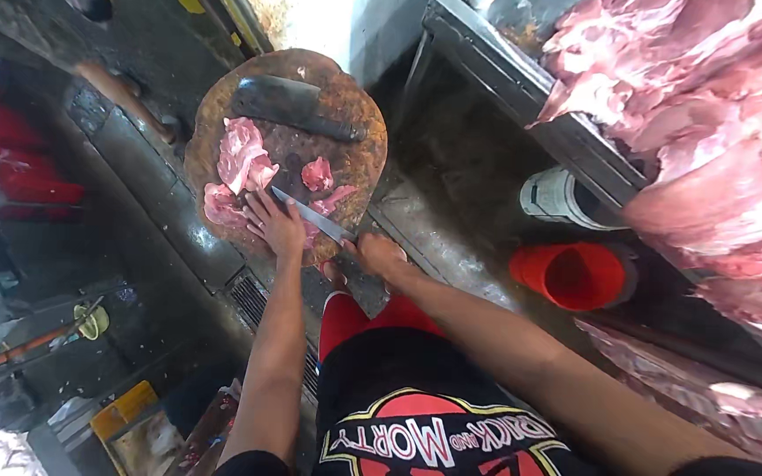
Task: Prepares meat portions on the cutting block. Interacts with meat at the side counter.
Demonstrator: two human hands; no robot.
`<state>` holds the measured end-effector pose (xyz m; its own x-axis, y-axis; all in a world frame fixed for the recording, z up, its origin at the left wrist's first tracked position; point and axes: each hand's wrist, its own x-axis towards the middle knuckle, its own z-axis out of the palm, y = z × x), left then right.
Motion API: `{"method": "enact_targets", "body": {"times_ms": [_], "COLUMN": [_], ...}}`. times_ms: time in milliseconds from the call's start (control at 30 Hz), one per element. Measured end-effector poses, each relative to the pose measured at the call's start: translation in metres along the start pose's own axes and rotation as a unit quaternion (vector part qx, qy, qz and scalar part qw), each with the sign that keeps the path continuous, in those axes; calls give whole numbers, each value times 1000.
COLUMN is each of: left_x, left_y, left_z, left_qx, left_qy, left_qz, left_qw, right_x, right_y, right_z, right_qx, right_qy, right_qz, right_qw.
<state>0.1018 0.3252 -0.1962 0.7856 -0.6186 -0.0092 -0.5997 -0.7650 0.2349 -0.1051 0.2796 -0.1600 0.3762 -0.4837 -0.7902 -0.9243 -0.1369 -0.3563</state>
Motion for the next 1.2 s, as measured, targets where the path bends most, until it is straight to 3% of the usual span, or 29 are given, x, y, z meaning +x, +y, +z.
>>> {"method": "enact_targets", "body": {"times_ms": [100,267,433,633,833,1033,1200], "left_x": [1,0,3,3,0,-9,-8], "left_y": [10,15,12,11,1,8,12], "left_z": [16,13,16,19,-9,16,20], "left_qx": [76,107,91,88,-86,79,105], "left_qy": [-23,-53,-53,-39,36,-38,-48], "left_qz": [-11,-11,11,6,-19,27,18], "left_qw": [997,993,994,995,995,996,993], "right_x": [-6,-12,-4,12,10,13,-1], "right_y": [11,43,25,-10,2,6,31], "right_z": [-2,13,5,1,3,7,13], "right_qx": [-13,-5,8,21,21,28,-10], "right_qy": [-23,-68,-94,-70,-67,-70,-78], "right_qz": [8,1,-18,-18,-33,-47,-53], "right_qw": [1000,998,995,997,997,996,996]}}
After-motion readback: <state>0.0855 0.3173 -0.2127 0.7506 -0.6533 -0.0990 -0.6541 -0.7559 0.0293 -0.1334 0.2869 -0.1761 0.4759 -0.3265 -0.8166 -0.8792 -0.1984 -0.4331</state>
